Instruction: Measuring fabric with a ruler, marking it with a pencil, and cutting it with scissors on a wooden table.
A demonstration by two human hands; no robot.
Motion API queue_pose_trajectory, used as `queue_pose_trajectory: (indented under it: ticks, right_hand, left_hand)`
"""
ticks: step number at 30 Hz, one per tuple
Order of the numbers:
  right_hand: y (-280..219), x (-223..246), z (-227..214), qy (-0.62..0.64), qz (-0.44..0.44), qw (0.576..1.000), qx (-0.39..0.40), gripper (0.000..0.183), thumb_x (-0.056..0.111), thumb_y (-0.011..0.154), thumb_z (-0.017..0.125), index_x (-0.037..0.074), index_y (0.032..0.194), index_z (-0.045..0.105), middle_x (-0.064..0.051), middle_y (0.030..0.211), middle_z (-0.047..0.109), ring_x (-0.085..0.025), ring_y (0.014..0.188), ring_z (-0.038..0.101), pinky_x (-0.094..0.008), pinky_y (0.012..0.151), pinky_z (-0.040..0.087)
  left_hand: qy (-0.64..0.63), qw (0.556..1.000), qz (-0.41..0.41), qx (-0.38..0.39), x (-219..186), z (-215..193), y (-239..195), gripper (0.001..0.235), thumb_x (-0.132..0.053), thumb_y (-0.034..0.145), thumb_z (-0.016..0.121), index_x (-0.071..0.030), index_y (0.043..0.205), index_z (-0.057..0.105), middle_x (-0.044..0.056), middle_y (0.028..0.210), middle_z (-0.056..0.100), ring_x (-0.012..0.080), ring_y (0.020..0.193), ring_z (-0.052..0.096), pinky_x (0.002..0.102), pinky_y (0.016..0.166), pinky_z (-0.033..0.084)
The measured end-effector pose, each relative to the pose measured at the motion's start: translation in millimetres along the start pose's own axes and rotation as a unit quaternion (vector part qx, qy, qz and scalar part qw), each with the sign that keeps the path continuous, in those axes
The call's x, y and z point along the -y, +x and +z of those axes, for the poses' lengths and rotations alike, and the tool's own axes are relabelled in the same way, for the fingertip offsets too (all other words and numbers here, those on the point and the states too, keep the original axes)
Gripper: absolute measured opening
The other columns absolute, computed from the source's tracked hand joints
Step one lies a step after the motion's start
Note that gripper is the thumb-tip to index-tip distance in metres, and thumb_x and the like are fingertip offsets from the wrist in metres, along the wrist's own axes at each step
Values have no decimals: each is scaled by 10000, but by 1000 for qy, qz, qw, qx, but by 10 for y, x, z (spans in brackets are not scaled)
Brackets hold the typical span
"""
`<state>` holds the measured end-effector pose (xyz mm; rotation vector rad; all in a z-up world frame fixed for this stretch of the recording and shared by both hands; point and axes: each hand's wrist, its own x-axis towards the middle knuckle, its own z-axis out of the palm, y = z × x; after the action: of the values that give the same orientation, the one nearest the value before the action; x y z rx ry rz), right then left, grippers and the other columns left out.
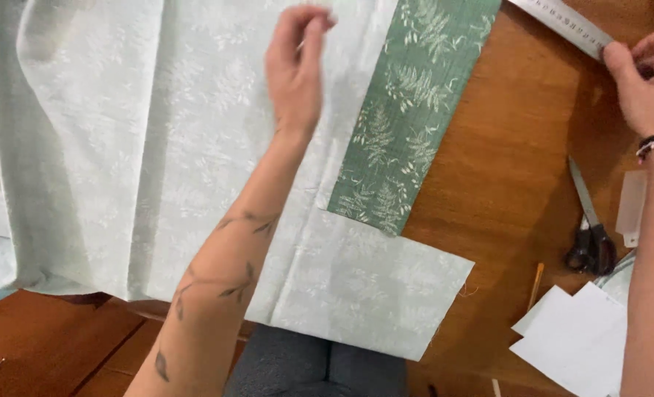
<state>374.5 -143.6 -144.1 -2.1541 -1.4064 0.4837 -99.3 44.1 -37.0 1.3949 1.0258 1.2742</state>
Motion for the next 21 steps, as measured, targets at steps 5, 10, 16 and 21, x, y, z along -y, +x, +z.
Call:
queue_pose_trajectory:
  ticks: [5,10,16,21]
  right_hand:
    - [-28,604,-135,-12,-14,1000,10,399,143,1197,885,23,1262,511,-126,1068,583,-224,905,549,-359,767,430]
    - [-16,730,-63,-52,-99,994,-14,433,120,1149,975,-25,1259,582,-158,1179,620,-283,1037,589,-396,871,470]
    - [33,847,73,-27,-93,995,-40,399,16,1090,988,-25,1229,616,-163,1201,545,-273,986,562,-379,840,488]
    - [58,663,205,7,-105,991,-83,313,2,1100,988,-15,1261,720,-151,1228,614,-299,1075,612,-389,919,498]
  left_hand:
    - [44,996,-71,-9,-248,-448,-312,109,-93,1017,511,-82,1028,619,35,974,648,135,942,643,252,875,528]
    - [40,975,-213,42,-267,-669,-669,107,-74,1003,523,-87,1021,627,40,896,655,113,708,663,216,633,514]
    - [52,917,-380,107,-306,-607,-803,265,-157,941,613,-45,1169,687,107,1064,770,153,930,758,255,823,624]
    - [29,890,-442,108,-437,-472,-669,349,-248,889,631,-46,1161,717,86,1016,779,144,885,757,251,818,629]
